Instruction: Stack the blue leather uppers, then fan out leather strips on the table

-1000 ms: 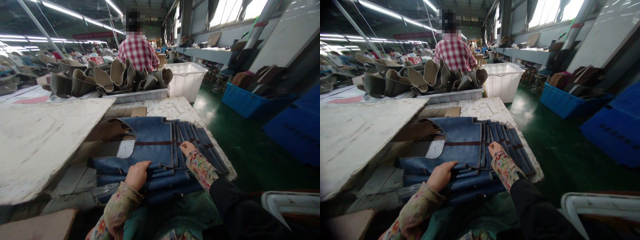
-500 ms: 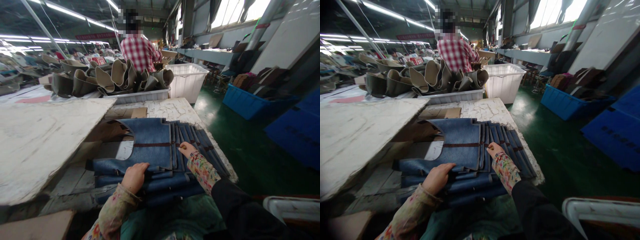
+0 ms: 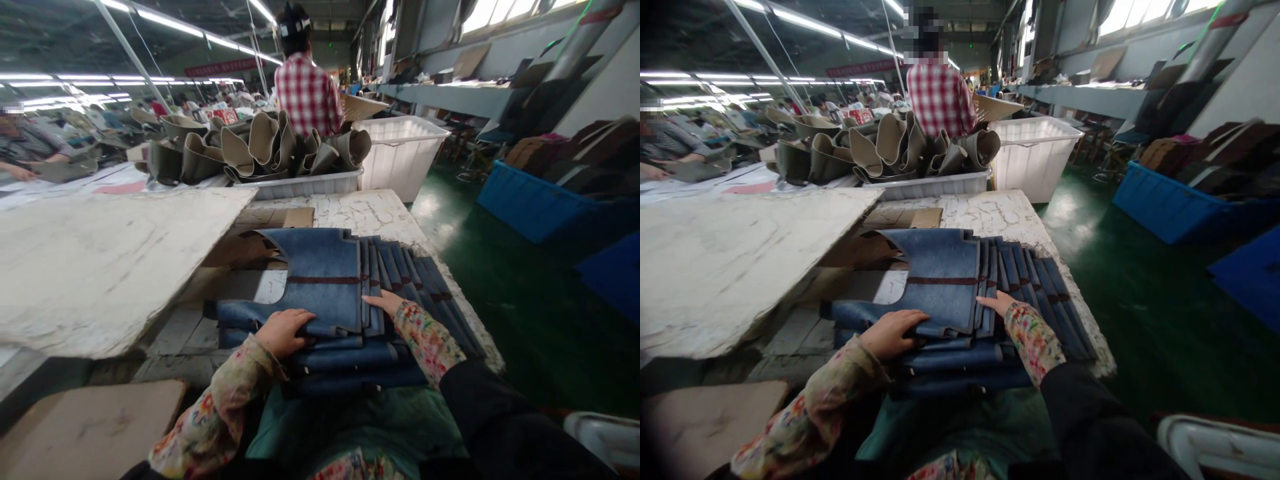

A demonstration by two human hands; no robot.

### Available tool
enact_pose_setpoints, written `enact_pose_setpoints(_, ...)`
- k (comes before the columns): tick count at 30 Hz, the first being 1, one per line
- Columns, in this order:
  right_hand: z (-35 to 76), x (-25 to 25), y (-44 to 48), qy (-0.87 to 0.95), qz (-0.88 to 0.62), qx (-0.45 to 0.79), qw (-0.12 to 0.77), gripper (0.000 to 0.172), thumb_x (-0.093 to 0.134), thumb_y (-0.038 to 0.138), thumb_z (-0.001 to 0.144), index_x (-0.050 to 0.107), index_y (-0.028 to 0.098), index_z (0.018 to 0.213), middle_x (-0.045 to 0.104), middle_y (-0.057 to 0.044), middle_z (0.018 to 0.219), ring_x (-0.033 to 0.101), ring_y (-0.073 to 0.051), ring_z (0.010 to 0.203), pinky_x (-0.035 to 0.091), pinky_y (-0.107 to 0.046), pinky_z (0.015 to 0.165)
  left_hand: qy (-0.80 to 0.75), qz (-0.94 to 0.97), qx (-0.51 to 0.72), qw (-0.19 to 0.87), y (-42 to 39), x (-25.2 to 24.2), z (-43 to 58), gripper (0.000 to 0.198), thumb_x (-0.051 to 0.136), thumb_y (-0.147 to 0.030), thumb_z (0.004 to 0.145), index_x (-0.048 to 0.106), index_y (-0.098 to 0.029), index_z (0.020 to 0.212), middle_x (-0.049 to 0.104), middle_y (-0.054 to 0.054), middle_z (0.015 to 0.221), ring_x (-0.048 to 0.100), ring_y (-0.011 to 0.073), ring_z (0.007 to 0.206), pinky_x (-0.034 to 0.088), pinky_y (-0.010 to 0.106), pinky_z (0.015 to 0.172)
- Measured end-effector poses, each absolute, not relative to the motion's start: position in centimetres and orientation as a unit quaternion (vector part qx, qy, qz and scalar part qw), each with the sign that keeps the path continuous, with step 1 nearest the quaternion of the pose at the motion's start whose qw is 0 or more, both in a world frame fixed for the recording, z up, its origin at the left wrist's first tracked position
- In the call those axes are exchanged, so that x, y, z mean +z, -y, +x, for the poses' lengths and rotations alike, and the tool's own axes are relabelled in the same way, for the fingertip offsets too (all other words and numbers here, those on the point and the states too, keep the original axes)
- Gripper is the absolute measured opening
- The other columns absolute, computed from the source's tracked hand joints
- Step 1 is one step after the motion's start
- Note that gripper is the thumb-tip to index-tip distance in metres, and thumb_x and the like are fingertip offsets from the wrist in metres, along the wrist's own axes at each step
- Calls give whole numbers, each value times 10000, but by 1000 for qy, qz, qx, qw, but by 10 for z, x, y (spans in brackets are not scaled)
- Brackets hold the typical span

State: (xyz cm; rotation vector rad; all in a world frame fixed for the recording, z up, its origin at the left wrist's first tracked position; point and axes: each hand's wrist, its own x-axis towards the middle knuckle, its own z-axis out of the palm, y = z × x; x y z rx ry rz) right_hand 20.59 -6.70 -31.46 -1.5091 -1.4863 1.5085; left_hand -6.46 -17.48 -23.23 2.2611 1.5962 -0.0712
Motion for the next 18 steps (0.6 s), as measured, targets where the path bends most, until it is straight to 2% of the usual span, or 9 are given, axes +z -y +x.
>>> enact_pose_setpoints(5,194,-300,74,466,-554,642,255,86,594,214,721,606,174,796,674,-50,735,645,-188,756,541,-321,695,-548,813,-11,197,173,-224,-57,645,531,-550,733,441,-202,1268,475,60,1281,445,219,1165,335,320,989)
enact_pose_setpoints(7,190,-293,76,448,-553,653,258,43,560,192,740,591,178,767,673,-47,746,646,-164,734,539,-285,685,-546,818,6,178,176,-222,-54,708,577,-533,698,397,-201,1297,454,55,1301,431,221,1175,332,332,991)
enact_pose_setpoints(12,188,-282,76,477,-570,621,248,39,566,185,737,590,166,761,667,-40,769,635,-152,711,527,-264,674,-580,810,45,78,186,-228,-59,585,552,-208,701,403,-201,1268,454,48,1294,421,207,1167,297,376,1000)
enact_pose_setpoints(15,194,-280,74,532,-602,547,236,86,604,179,720,600,159,803,656,-50,820,616,-183,831,487,-289,774,-607,792,38,51,188,-237,-67,491,479,-61,674,496,-158,1155,539,68,1168,474,203,1078,321,366,968)
enact_pose_setpoints(18,199,-281,73,581,-647,441,221,123,612,226,741,585,153,836,625,-76,906,564,-219,955,414,-317,866,-587,808,9,53,185,-239,-73,414,442,-16,678,553,-155,1051,580,66,1046,499,199,981,381,337,884)
